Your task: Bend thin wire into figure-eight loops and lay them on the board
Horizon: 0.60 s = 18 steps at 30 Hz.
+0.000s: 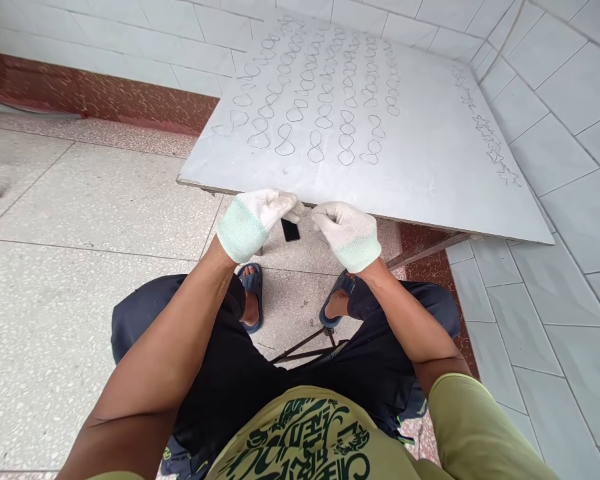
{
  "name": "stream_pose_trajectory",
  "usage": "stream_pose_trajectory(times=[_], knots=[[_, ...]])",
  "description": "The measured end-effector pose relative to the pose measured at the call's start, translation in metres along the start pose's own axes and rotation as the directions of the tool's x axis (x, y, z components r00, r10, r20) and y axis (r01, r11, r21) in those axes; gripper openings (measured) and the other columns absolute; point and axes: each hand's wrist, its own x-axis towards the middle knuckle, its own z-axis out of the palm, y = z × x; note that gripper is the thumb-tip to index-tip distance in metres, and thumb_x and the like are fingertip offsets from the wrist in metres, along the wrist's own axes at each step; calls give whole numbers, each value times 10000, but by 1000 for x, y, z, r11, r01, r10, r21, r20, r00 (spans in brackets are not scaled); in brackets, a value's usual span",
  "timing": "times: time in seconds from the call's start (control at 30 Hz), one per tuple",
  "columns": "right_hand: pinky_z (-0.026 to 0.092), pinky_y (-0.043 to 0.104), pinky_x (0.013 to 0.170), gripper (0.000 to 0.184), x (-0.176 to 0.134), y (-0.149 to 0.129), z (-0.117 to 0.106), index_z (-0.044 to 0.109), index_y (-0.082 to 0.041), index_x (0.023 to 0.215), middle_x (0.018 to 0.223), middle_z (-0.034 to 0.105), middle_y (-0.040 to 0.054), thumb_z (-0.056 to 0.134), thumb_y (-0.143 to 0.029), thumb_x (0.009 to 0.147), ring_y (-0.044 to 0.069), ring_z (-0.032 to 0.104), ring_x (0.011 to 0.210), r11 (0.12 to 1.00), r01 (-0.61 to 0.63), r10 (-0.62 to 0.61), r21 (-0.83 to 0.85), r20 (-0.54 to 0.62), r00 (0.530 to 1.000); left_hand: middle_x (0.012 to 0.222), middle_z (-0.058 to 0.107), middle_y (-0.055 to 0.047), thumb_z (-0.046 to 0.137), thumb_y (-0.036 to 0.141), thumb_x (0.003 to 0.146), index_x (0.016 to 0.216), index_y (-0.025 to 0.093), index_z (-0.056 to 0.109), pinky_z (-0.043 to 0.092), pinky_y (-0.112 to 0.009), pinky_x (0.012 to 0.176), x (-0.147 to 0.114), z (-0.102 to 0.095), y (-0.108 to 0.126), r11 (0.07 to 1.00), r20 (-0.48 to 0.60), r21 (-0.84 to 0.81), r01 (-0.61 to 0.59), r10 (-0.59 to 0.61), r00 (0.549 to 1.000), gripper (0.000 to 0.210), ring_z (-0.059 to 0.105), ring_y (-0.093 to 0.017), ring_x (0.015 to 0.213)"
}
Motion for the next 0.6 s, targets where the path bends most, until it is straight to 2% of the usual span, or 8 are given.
stream_pose_trajectory(times=[0.1,0.3,0.43,0.6], knots=[[605,348,925,259,-1,-1,3,827,-262,907,853,812,-20,649,-381,1052,187,773,867,997,-58,59,54,-18,998,963,889,-127,756,569,953,803,212,805,691,-347,878,-1,1,2,999,33,-38,17,-16,999,391,861,-281,961],[603,335,847,248,-1,-6,3,806,-265,891,787,777,-31,651,-371,1054,177,749,793,992,-117,119,37,-57,991,819,852,-88,779,355,876,797,211,841,680,-334,719,-1,7,2,989,67,-81,122,-116,991,175,820,-248,789],[597,328,871,255,-1,-9,-2,811,-270,885,745,758,-42,651,-362,1061,175,743,785,996,-92,92,-5,2,996,816,852,-82,780,385,858,795,215,840,641,-294,656,0,8,0,994,58,-54,96,-93,994,190,801,-229,753],[579,322,859,262,2,-6,-11,791,-261,848,760,762,-38,639,-328,1051,177,716,781,998,-12,21,-70,130,991,776,835,-65,759,424,841,756,233,830,551,-252,572,1,5,-4,996,123,26,83,-85,989,221,742,-186,657]])
